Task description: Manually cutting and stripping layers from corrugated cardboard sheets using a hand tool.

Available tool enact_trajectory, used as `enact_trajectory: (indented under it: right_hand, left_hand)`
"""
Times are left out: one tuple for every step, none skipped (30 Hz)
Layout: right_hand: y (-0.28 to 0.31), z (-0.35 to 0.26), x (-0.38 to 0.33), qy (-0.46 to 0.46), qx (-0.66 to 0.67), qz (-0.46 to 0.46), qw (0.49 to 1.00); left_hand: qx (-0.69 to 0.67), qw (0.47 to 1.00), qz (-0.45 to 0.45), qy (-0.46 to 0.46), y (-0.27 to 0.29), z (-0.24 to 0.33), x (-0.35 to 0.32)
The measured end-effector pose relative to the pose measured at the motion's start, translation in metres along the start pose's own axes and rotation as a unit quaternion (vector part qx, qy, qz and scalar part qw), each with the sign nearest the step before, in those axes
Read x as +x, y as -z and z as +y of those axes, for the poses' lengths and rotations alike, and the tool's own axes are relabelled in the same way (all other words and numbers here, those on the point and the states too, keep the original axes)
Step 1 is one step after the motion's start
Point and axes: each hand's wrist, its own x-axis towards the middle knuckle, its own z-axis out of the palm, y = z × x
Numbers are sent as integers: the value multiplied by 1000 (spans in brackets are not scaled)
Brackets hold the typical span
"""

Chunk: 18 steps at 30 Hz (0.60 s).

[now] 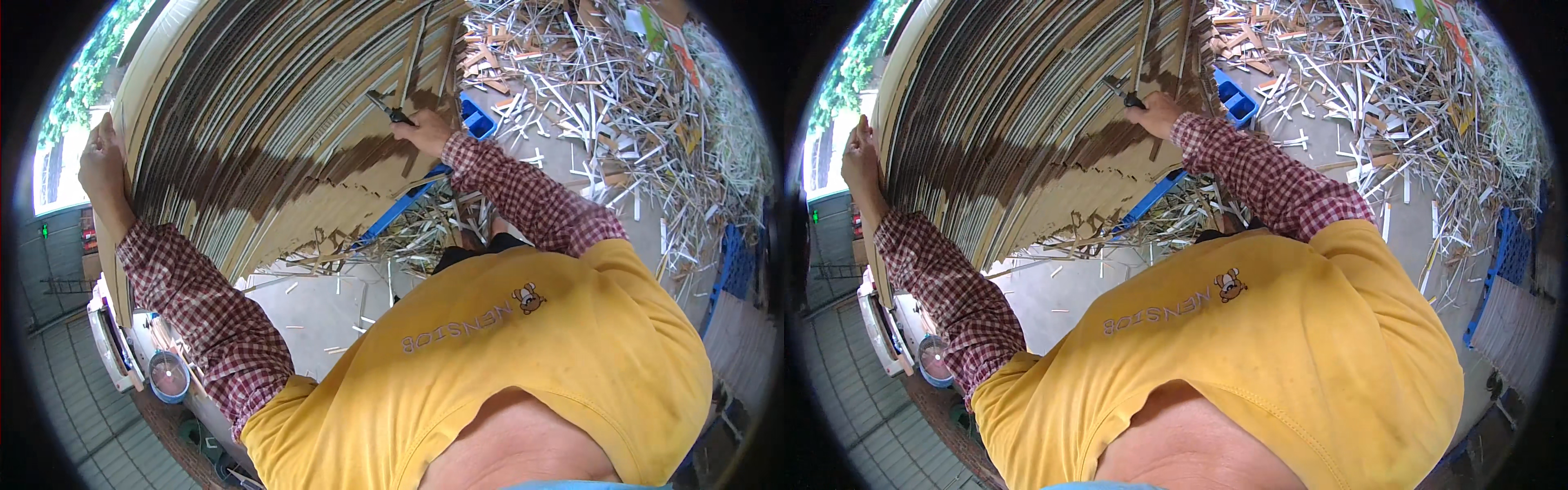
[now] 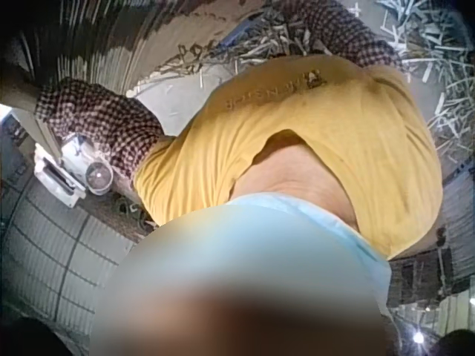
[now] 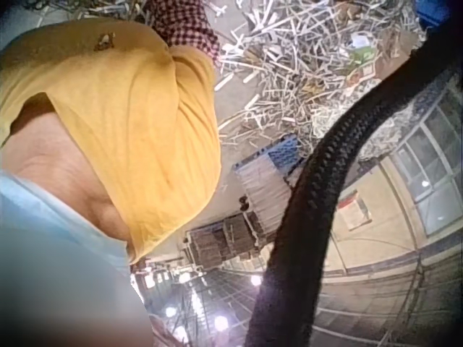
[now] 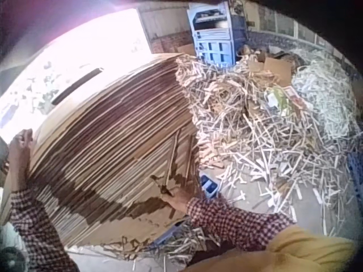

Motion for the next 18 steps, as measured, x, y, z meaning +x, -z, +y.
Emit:
enact_trajectory:
  right_hand:
    - [-2,3,-4,17,30,-2,999]
    - [2,6,-11,72,78,-2,994]
    - [8,9,-24,30,-9,1,1000]
    - [23,13,-42,46,-58,-11,997]
    - [35,17,-66,156,-24,59,986]
    - [60,26,-86,20,-57,68,996]
    - [85,36,-108,-154,-117,26,981]
    - [96,48,-123,-150,-75,104,980]
    - [112,60,-136,-67,-140,186,970]
    - [119,72,-141,-102,-158,143,972]
    - [125,82,-141,-30,-159,127,979]
    - [123,92,-146,16,-159,117,980]
    - [120,99,-147,57,-148,77,984]
    - [117,102,-146,108,-144,117,977]
    - [112,101,-148,21,-149,133,980]
    - [109,96,-146,4,-141,148,979]
    - [106,88,-150,-12,-140,156,978]
    - [104,77,-149,34,-143,76,986]
  left_hand:
    - [0,1000,2,1,0,0,1]
    - [2,1000,3,-5,-1,0,1]
    - [5,1000,10,-14,-1,-1,2]
    - [16,1000,13,-14,-1,-1,3]
    - [15,999,14,-31,-1,-2,3]
    - [19,999,12,-29,0,-2,4]
    - [25,999,5,-21,0,-4,1]
    - [-16,999,9,-37,0,-5,1]
    - [-1,999,-2,-39,1,-5,0]
    - [9,999,-4,-36,3,-5,-1]
    - [13,999,13,-42,3,-4,0]
    - [-1,1000,4,-25,2,-4,-2]
    - [-2,999,-7,-31,3,-2,-1]
    - [-10,1000,-2,-25,2,-1,-3]
    - [-13,1000,3,-10,1,1,-2]
    - [-14,1000,8,-20,1,3,-4]
    - [-31,999,14,-31,0,4,-5]
    - [-27,999,10,-17,1,6,-6]
